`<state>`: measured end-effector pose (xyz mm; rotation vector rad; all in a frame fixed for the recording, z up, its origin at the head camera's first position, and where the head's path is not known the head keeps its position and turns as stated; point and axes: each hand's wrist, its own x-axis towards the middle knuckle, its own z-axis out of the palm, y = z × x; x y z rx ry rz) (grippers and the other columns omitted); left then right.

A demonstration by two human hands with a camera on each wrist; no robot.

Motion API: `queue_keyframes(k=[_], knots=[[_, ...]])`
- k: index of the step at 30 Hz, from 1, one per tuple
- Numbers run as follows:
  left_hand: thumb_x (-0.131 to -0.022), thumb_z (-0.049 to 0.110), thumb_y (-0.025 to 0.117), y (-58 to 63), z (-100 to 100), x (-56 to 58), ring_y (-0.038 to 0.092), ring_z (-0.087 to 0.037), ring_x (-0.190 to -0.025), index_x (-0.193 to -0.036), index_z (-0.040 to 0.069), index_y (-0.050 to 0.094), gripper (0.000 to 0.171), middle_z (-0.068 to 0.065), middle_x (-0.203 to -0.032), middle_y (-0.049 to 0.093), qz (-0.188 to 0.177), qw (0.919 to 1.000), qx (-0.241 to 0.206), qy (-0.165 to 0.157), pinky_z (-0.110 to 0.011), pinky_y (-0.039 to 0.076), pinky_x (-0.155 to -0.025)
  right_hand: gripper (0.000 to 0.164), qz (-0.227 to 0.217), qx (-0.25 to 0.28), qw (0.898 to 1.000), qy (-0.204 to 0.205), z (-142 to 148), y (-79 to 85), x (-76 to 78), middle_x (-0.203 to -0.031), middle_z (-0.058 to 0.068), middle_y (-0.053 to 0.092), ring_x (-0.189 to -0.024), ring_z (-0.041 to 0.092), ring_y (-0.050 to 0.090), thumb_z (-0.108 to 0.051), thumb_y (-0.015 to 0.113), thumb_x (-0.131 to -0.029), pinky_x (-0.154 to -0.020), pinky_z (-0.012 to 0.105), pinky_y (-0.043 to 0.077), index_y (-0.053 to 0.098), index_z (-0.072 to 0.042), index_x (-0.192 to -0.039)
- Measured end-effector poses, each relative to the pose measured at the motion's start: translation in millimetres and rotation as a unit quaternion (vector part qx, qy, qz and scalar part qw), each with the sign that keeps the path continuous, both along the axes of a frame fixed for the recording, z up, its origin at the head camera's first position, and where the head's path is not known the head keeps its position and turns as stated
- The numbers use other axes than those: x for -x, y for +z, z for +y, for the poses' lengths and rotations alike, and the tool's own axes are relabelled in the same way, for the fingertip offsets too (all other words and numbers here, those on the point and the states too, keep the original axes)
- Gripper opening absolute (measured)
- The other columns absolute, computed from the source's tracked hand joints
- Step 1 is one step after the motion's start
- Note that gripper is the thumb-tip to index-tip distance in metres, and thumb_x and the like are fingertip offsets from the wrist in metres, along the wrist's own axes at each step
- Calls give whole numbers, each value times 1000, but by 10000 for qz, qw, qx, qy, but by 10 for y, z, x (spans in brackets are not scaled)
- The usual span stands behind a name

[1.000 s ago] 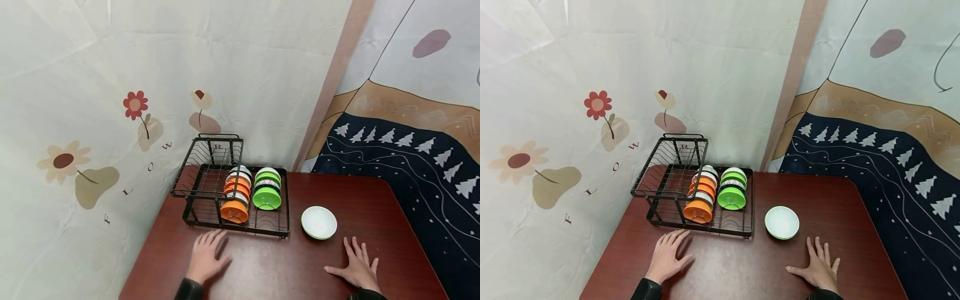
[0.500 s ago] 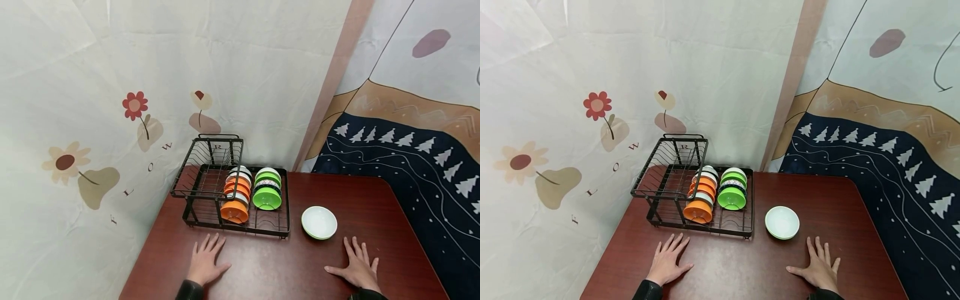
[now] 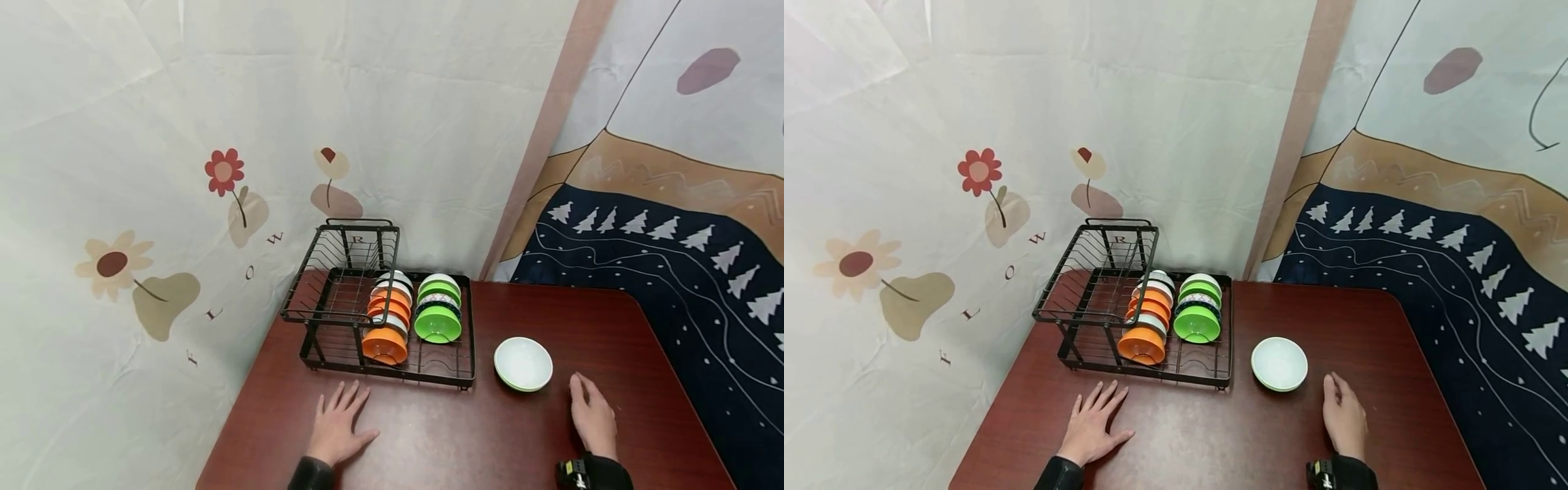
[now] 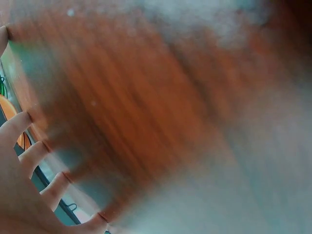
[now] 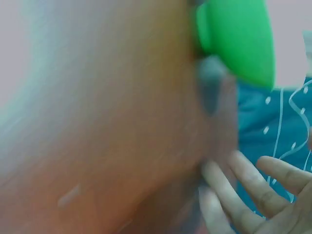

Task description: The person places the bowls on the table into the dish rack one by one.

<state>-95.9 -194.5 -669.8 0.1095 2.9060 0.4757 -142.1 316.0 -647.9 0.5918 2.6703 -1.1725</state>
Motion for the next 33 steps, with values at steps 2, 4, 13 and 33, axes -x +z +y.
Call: queue_keyframes(k=[2,4,13,33], knots=[[-89,69,79,2,0,-1,37,-44,-165,-164,27,55,89,-9,-175,49,-18,10000,-16,4,-82,22,-130,83,185,23,9997,-152,-97,42,92,-146,30,67,-121,49,71,-65,24,-116,-103,65,51,37,-3,-170],[-89,70,79,0,1,1,37,-44,-165,-164,27,55,89,-9,-175,48,-29,10000,-19,4,-82,22,-130,87,225,-143,9996,-28,-183,62,176,-125,28,75,-98,40,76,-70,30,-113,-88,55,53,39,-3,-168],[-89,72,77,-60,17,9,36,-44,-166,-165,30,53,90,-7,-176,46,-83,9999,-6,-89,-81,21,-131,52,543,-1344,9892,212,-444,85,296,-138,46,61,-115,64,64,-22,47,-110,-91,73,53,52,11,-150],[-91,73,75,-18,-15,8,35,-43,-167,-166,29,51,90,-8,-177,45,-130,9998,105,-70,-81,21,-132,40,2028,-1025,9721,-583,-464,359,275,-124,48,66,-111,72,61,-13,47,-109,-92,76,49,63,15,-132]])
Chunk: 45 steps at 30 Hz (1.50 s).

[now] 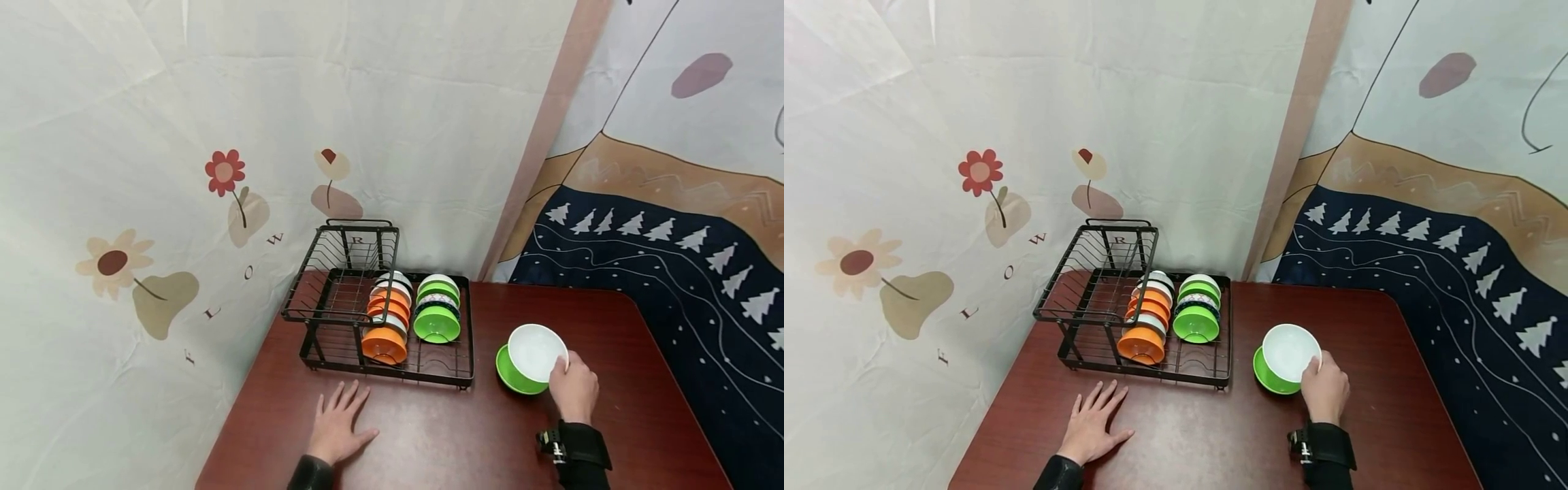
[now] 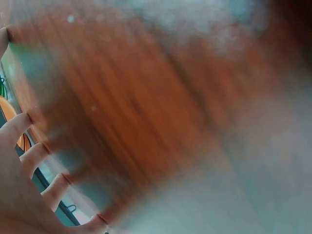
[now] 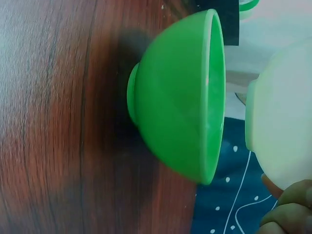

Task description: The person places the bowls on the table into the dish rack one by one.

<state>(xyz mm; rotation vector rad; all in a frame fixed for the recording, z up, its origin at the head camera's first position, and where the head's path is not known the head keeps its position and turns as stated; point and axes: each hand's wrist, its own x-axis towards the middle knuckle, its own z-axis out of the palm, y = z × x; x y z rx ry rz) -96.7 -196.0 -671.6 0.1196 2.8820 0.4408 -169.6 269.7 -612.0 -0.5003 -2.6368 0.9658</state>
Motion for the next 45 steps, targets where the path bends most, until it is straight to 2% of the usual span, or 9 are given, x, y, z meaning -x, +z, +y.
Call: queue_keyframes(k=[13,21,24,27,30,33,37,42,45], knots=[[-91,72,75,26,-25,-11,35,-44,-166,-166,29,51,90,-8,-176,46,15,10000,14,19,-81,20,-132,40,-15,159,9961,871,-653,84,74,-124,45,69,-111,64,66,-13,50,-113,-95,72,55,63,16,-136],[-90,71,77,0,-25,-18,37,-44,-165,-165,28,53,90,-8,-176,47,85,10000,-33,16,-81,23,-131,37,162,121,9952,960,-852,109,107,-116,44,72,-106,64,68,-10,51,-109,-91,71,55,67,17,-130],[-90,65,80,45,40,0,45,-44,-160,-160,23,59,84,-10,-170,54,307,9995,-22,-6,-79,31,-128,36,415,15,9946,956,-825,21,130,-110,43,73,-100,64,68,-11,53,-107,-85,69,56,69,15,-125],[-92,53,83,135,210,12,61,-39,-145,-151,17,66,71,-11,-155,66,901,9957,-129,-172,-71,49,-118,36,634,10,9930,992,-820,-29,122,-107,44,73,-96,65,67,-12,53,-106,-82,70,55,69,16,-121],[-97,42,82,280,496,45,71,-33,-130,-146,15,68,58,-8,-141,74,1424,9868,-641,-426,-61,60,-107,36,787,-85,9922,960,-808,-138,136,-104,40,75,-92,62,69,-15,54,-105,-78,68,55,72,13,-118],[-104,35,76,473,821,159,75,-25,-119,-151,13,63,54,-5,-134,76,1428,9742,-1646,-586,-51,64,-102,34,804,-103,9919,982,-810,-196,158,-104,39,75,-91,63,69,-15,54,-106,-76,70,54,72,12,-117],[-111,39,66,706,1174,419,77,-18,-91,-160,6,51,61,-10,-117,80,773,9446,-3145,-536,-34,66,-84,34,827,-22,9904,1105,-836,-268,217,-105,39,75,-92,64,68,-15,55,-107,-77,69,55,72,11,-119],[-115,35,59,838,1484,676,66,-15,-59,-157,1,49,55,-24,-94,78,-276,8946,-4455,-216,-49,67,-61,31,939,-179,9870,1293,-831,-587,342,-104,35,78,-88,59,71,-14,56,-107,-71,66,56,73,7,-121],[-112,18,58,846,1604,730,61,-9,-51,-149,-1,54,42,-17,-76,73,-351,8933,-4480,-69,-52,66,-56,30,999,-339,9838,1447,-848,-669,358,-103,33,78,-86,56,72,-16,55,-109,-68,63,57,73,6,-120]])
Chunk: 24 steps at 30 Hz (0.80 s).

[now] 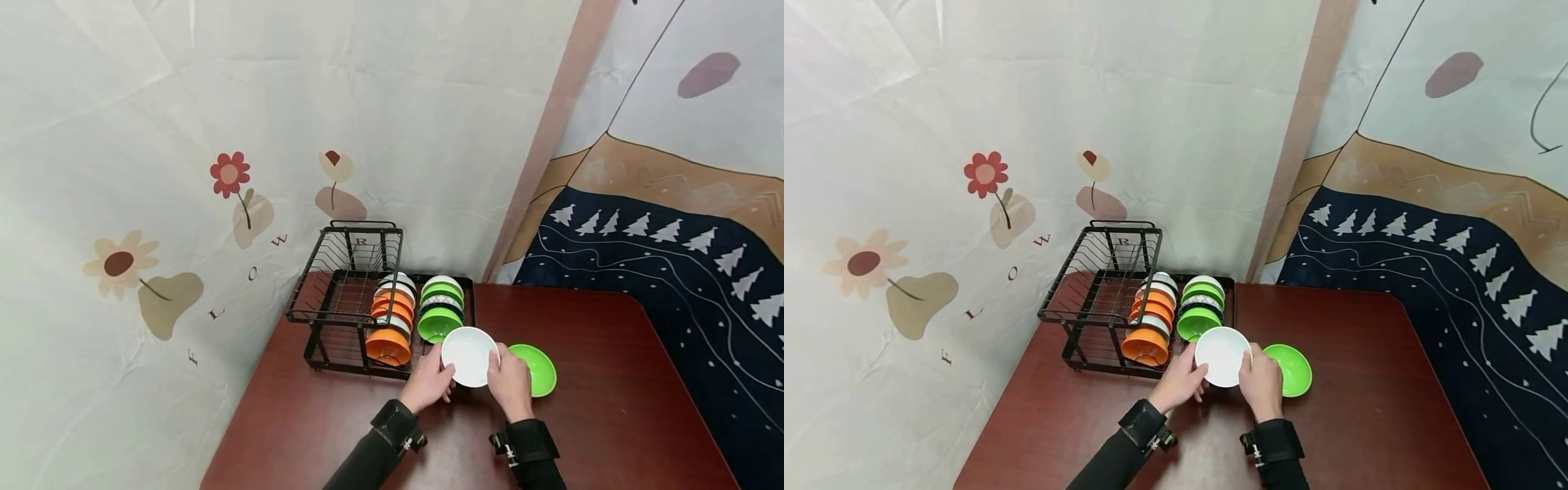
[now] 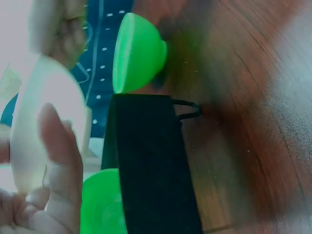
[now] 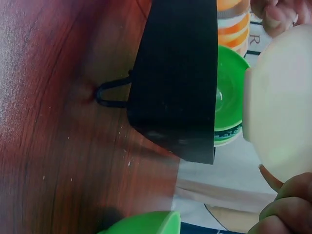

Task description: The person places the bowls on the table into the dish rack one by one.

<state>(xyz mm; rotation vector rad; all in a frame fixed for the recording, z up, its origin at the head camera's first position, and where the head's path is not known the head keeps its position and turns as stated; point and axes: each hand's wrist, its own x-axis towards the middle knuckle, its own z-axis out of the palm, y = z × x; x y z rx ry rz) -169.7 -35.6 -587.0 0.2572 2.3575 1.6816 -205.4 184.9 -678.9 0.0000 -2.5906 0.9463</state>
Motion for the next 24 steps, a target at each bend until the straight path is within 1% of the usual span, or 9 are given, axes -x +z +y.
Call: queue_keyframes(k=[3,7,11,15,18,20,21,22,24], knots=[[-106,7,56,-29,54,11,58,-5,-45,-146,-3,55,41,-4,-65,65,17,9996,171,227,-43,63,-49,30,-16,3,9999,101,-115,255,-124,-103,34,78,-85,55,73,-15,56,-108,-69,63,57,73,7,-120],[-105,5,55,-54,78,22,59,-7,-43,-146,-5,55,43,-3,-62,64,-15,9988,159,463,-45,63,-49,29,-241,69,9995,177,-251,684,-304,-105,37,77,-88,59,73,-9,56,-108,-73,67,57,71,12,-120],[-104,3,54,-62,55,40,62,-8,-43,-148,-5,55,44,-7,-65,67,20,9984,178,535,-45,64,-50,37,30,65,9999,134,-232,585,-256,-93,27,78,-77,49,72,-27,55,-113,-62,57,53,74,4,-118],[-103,2,51,-93,-6,93,62,-4,-44,-148,-5,54,45,-20,-81,75,472,9966,323,590,-35,62,-47,44,113,230,9995,185,-103,580,-253,-77,8,69,-62,28,58,-45,61,-111,-55,39,39,74,-8,-131],[-102,3,50,-79,-68,153,66,-8,-45,-150,-7,53,49,-34,-101,77,780,9938,503,615,-29,58,-46,53,-269,257,9993,104,114,756,-396,-90,8,68,-80,27,60,-39,71,-107,-64,39,44,64,-10,-151],[-103,4,50,-72,-117,209,69,-10,-47,-154,-6,51,51,-36,-107,76,836,9923,674,615,-27,57,-48,71,-566,144,9983,-8,346,767,-488,-110,14,70,-103,35,62,-40,76,-103,-76,50,51,52,-12,-163],[-103,5,49,-145,-142,261,69,-9,-47,-155,-7,49,53,-33,-104,77,973,9900,817,618,-26,56,-48,82,-807,40,9967,-43,475,753,-532,-124,19,68,-117,41,60,-44,78,-101,-85,57,53,44,-14,-169],[-104,4,51,-124,-168,290,70,-12,-48,-157,-7,48,55,-33,-103,78,835,9911,820,629,-28,57,-50,94,-1104,-64,9939,-36,605,726,-564,-139,25,63,-131,48,53,-48,79,-99,-94,66,50,34,-15,-174],[-104,7,50,-285,-226,399,69,-9,-48,-159,-5,47,56,-21,-90,79,962,9884,950,687,-26,56,-50,117,-1760,-288,9839,66,853,648,-612,-162,33,45,-151,58,36,-60,81,-94,-113,80,35,14,-14,-179]])
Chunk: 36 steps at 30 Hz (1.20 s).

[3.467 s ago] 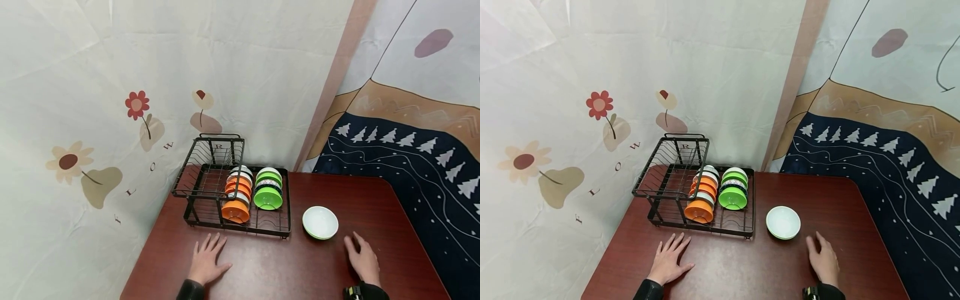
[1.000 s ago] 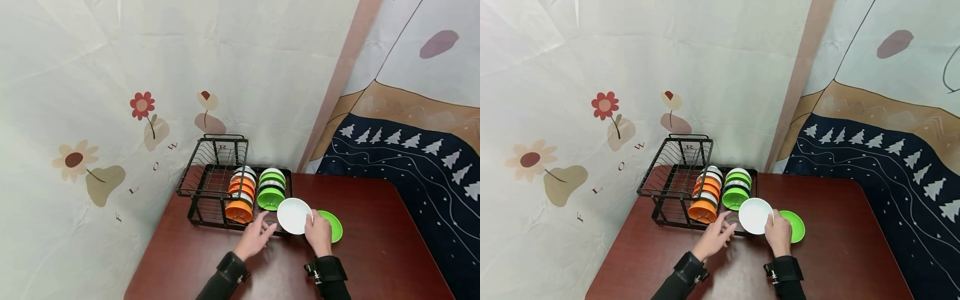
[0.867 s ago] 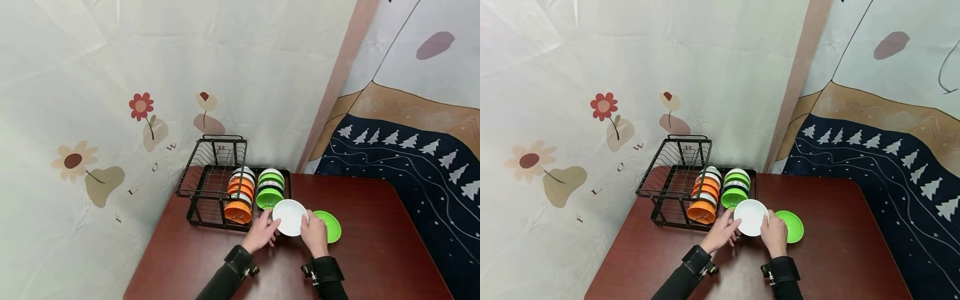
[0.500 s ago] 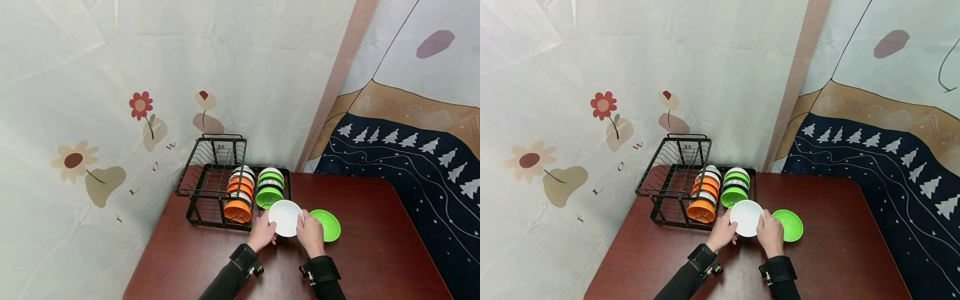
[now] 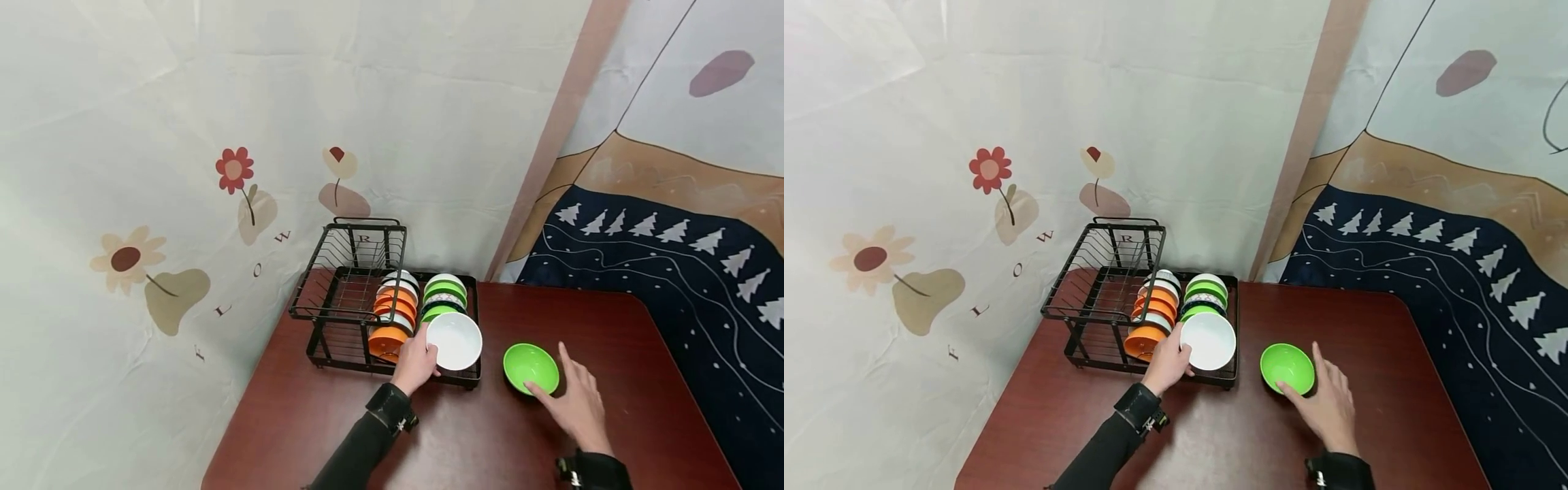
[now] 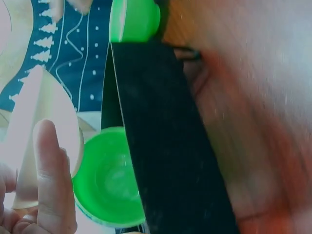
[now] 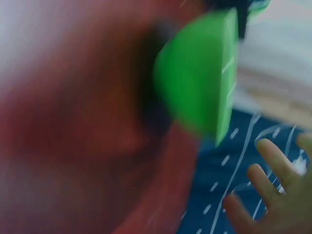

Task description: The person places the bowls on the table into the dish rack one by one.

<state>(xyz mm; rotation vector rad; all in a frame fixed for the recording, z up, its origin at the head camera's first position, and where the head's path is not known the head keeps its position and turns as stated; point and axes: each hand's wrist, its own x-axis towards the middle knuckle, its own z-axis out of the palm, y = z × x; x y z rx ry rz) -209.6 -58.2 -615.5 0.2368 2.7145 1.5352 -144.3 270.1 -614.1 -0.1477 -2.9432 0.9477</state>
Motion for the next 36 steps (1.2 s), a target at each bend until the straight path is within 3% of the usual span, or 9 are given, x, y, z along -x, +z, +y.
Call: queue_keyframes(k=[5,6,9,11,13,20,29,33,36], knots=[[-109,11,50,-106,-86,122,68,-7,-51,-161,3,48,52,-9,-80,75,439,9988,217,94,-27,57,-54,144,-1426,-288,9885,414,453,-240,-92,-178,39,4,-164,66,-6,-76,80,-86,-121,92,-8,-7,-4,-176],[-110,10,52,0,-88,99,69,-8,-52,-160,4,50,51,-11,-82,76,447,9984,335,118,-28,59,-55,145,-1645,-290,9848,476,504,-278,-112,-178,40,-1,-163,66,-12,-76,79,-86,-120,92,-12,-7,-2,-175],[-108,10,58,-131,-118,237,66,-9,-57,-157,12,55,50,-10,-84,76,1179,9878,984,271,-27,56,-55,145,-2176,-238,9740,587,586,-369,-169,-177,40,-9,-161,67,-19,-75,81,-85,-116,92,-19,-3,3,-174],[-107,11,60,-368,-137,392,61,-9,-58,-157,19,57,51,-7,-82,74,1772,9714,1525,410,-24,50,-54,146,-2392,-195,9688,617,607,-419,-201,-176,40,-11,-160,68,-18,-73,84,-83,-117,92,-20,0,5,-173],[-103,9,65,-393,-129,469,56,-12,-57,-155,22,60,54,-7,-78,70,2167,9524,2081,522,-32,49,-50,149,-2490,-157,9663,630,619,-462,-230,-176,40,-11,-160,69,-17,-72,88,-79,-117,92,-19,4,7,-172],[-94,1,80,336,-4,260,62,-22,-56,-141,18,71,51,-11,-82,71,2914,8985,3267,338,-31,54,-49,151,-2472,-164,9665,666,638,-551,-249,-177,39,-10,-160,68,-15,-73,92,-73,-116,93,-18,9,7,-172],[-98,9,77,226,61,343,70,-17,-71,-117,20,65,25,-1,-93,77,3777,8049,4574,-142,-26,59,-56,153,-2488,-190,9661,661,631,-572,-242,-178,39,-8,-161,68,-15,-74,92,-72,-116,93,-18,9,5,-173],[-100,8,74,151,90,379,72,-16,-76,-112,19,63,20,2,-98,79,3968,7855,4745,-192,-24,61,-57,153,-2480,-201,9664,649,634,-569,-245,-178,39,-8,-161,68,-15,-74,92,-71,-117,93,-18,10,6,-173],[-101,7,75,125,108,399,74,-17,-81,-113,21,64,21,2,-105,80,3935,7870,4746,-214,-23,62,-60,153,-2497,-178,9660,644,632,-568,-243,-178,39,-8,-161,67,-16,-74,93,-72,-116,92,-20,10,6,-173]])
